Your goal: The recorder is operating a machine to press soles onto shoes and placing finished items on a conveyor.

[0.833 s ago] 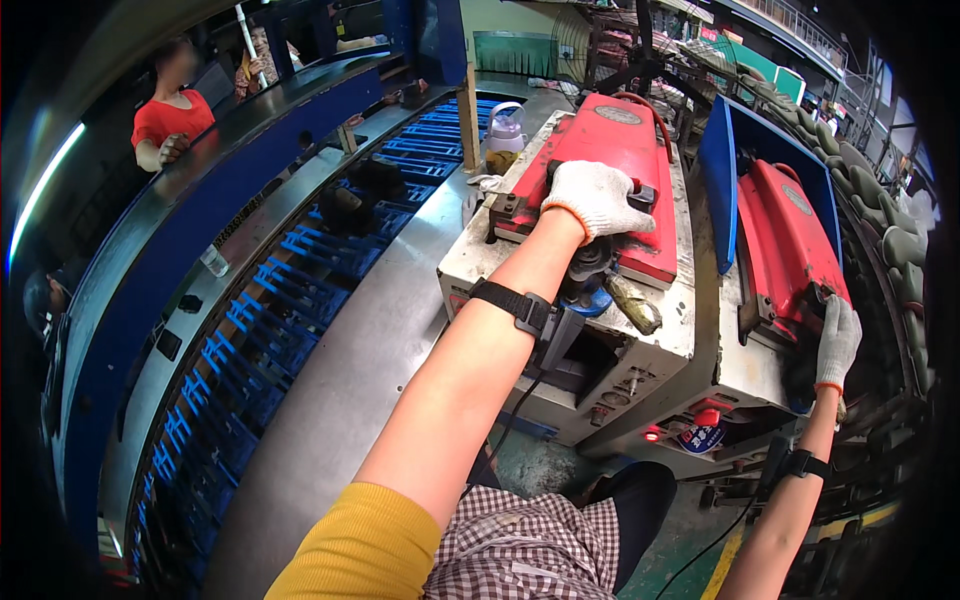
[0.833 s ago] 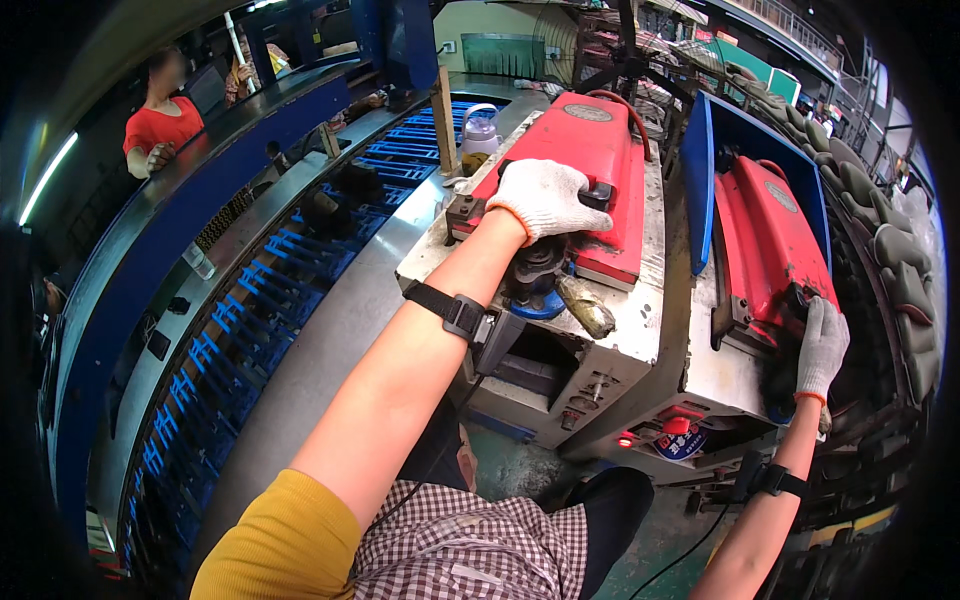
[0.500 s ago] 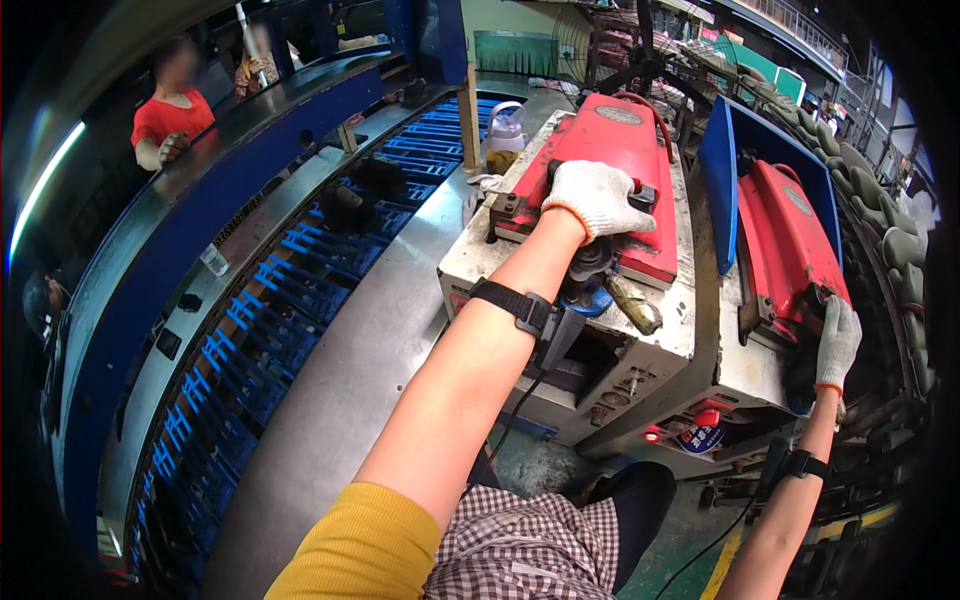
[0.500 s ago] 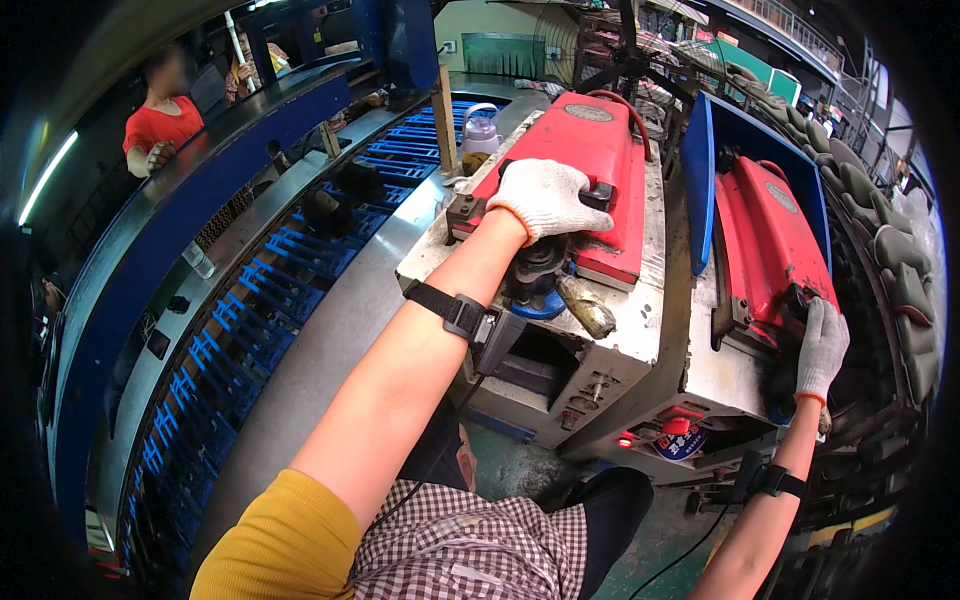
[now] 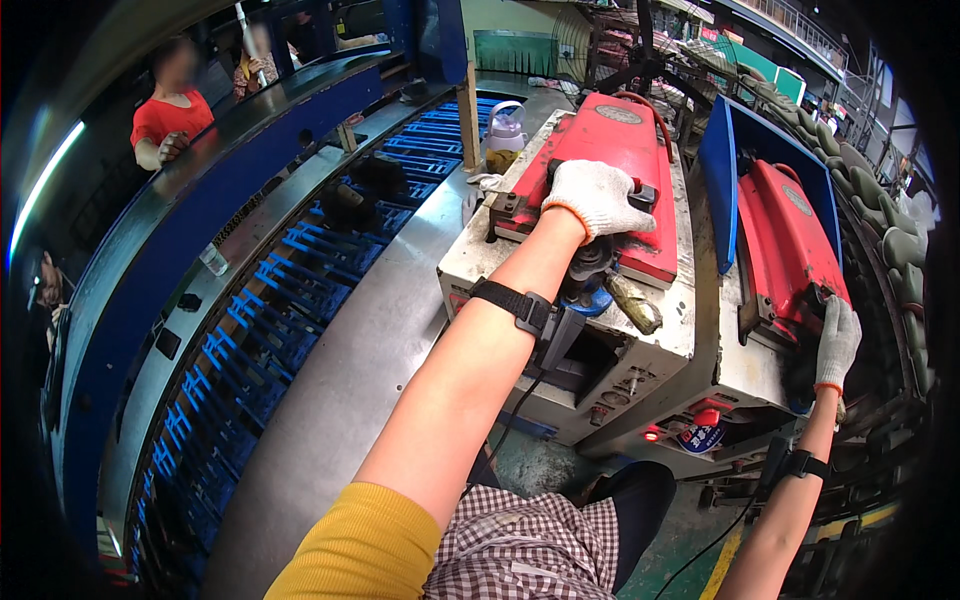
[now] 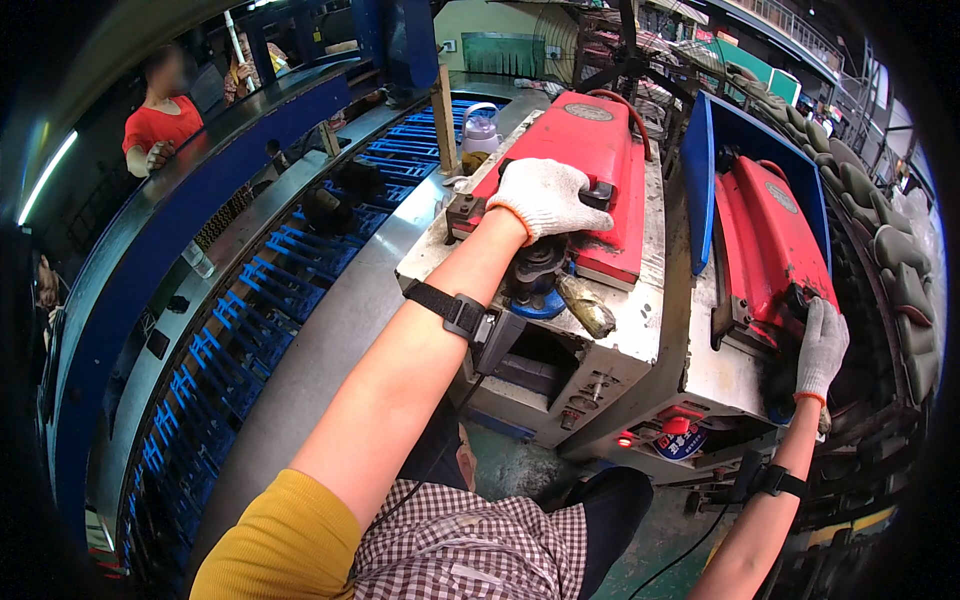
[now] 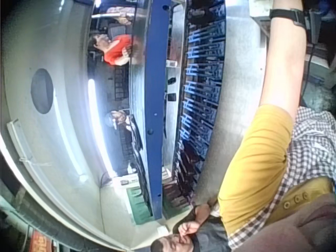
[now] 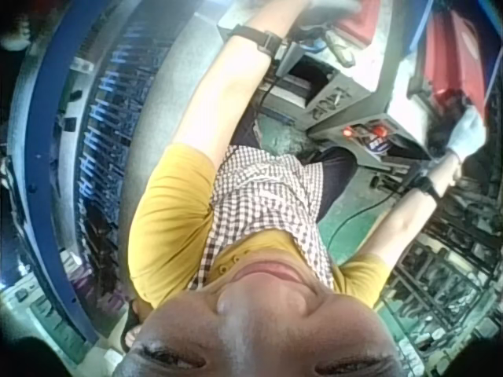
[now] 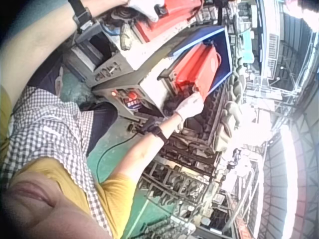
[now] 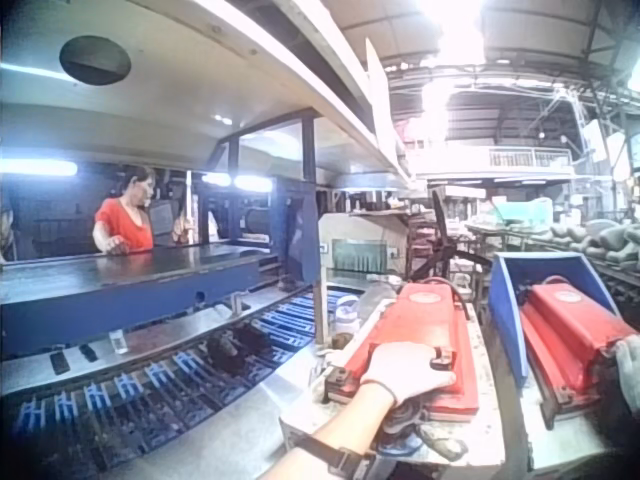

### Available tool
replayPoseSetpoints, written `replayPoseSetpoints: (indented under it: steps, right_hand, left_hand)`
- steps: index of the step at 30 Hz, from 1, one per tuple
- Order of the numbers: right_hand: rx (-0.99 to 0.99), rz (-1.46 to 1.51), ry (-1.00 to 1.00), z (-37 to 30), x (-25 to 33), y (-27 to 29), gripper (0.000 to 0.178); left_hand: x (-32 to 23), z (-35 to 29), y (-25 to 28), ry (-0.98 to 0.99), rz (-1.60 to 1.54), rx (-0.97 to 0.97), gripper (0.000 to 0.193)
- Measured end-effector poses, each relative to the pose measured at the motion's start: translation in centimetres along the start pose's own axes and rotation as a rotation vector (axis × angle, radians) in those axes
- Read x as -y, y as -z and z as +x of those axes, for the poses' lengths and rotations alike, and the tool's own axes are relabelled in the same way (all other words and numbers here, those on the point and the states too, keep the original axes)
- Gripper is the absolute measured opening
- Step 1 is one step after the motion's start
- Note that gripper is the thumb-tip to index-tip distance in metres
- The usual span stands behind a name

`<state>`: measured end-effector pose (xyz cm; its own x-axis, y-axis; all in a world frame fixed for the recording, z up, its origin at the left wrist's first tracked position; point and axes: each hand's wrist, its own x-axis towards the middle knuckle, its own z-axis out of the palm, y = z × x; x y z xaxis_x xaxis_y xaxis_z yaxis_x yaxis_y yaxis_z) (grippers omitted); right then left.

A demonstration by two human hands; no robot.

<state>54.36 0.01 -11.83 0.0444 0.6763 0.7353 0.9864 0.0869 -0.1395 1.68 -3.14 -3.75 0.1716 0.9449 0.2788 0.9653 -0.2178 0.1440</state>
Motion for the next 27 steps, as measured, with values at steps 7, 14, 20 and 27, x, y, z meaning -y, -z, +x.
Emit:
replayPoseSetpoints:
  steps: [7, 14, 20, 27]
  right_hand:
    - [-0.012, 0.010, 0.023, 0.1, -0.5, -0.2, 0.038]
    - [0.004, 0.014, 0.019, 0.1, -0.1, 0.0, 0.038]
    - [0.014, 0.013, 0.009, 0.1, -0.6, -0.2, 0.038]
    - [0.027, 0.000, 0.015, 0.1, -0.7, -0.3, 0.039]
  left_hand:
    - [-0.1, 0.1, 0.0, 0.001, 0.005, 0.004, 0.066]
    - [0.0, 0.0, 0.0, 0.002, 0.006, 0.006, 0.066]
    - [-0.1, 0.0, 0.1, -0.008, 0.013, 0.009, 0.066]
    - [0.0, -0.1, 0.2, 0.004, 0.016, 0.013, 0.066]
